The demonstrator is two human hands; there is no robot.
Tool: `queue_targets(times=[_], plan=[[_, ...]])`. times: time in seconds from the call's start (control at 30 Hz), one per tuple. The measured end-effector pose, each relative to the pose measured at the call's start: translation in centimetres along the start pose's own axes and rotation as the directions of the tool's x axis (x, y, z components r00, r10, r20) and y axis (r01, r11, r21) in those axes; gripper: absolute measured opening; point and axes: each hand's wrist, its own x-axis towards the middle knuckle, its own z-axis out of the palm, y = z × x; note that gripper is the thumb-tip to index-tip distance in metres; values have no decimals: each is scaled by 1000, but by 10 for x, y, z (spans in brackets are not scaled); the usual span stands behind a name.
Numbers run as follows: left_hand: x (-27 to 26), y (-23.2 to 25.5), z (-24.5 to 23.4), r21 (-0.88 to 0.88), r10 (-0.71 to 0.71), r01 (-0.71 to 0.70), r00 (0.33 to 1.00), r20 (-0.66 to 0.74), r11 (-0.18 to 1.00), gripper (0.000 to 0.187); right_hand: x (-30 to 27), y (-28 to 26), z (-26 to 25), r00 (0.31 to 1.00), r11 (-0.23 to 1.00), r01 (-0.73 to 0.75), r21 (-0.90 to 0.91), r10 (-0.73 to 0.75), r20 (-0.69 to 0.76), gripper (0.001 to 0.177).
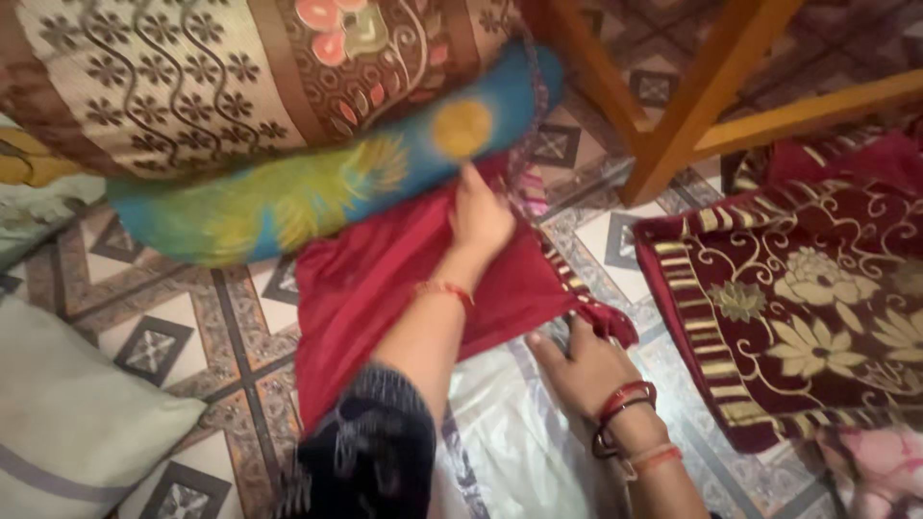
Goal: The person inserts a white pillow insert into a red pillowcase, smooths the fabric, and then places a patterned decorative cover over it. The person adjusts the covers to fit the insert properly.
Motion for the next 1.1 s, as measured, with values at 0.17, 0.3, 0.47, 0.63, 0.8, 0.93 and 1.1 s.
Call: queue_targets(times=[0.17, 0.3, 0.47, 0.63, 0.8, 0.93, 1.1], plan=[[-116, 23, -15, 197, 259, -282, 956, 135, 939, 79, 25, 32, 27, 999, 999, 18, 28, -18, -27, 60], [-199, 24, -32, 147, 339, -417, 862, 378, 897, 55, 61, 79, 73, 906, 955, 295, 29, -270, -327, 52], [-226, 21, -61, 146, 278, -361, 873, 401, 921, 60, 59, 59, 67, 967, 998, -16, -54, 2, -255, 54], [-235, -26, -128, 221, 243, -276, 955, 168, 935, 42, -31, -6, 47, 880, 934, 68, -351, -222, -421, 58], [-237, -52, -167, -227, -41, 75, 988, 150, 971, 35, -116, -55, 85, 819, 814, 463, -351, -544, -180, 71], [-238, -89, -186, -206, -111, 71, 975, -192, 976, 22, -134, -64, 90, 829, 776, 431, -461, -542, -137, 83], [-253, -178, -181, 21, -227, 250, 908, -352, 968, 22, -116, -47, 93, 805, 836, 415, -361, -522, -283, 74]])
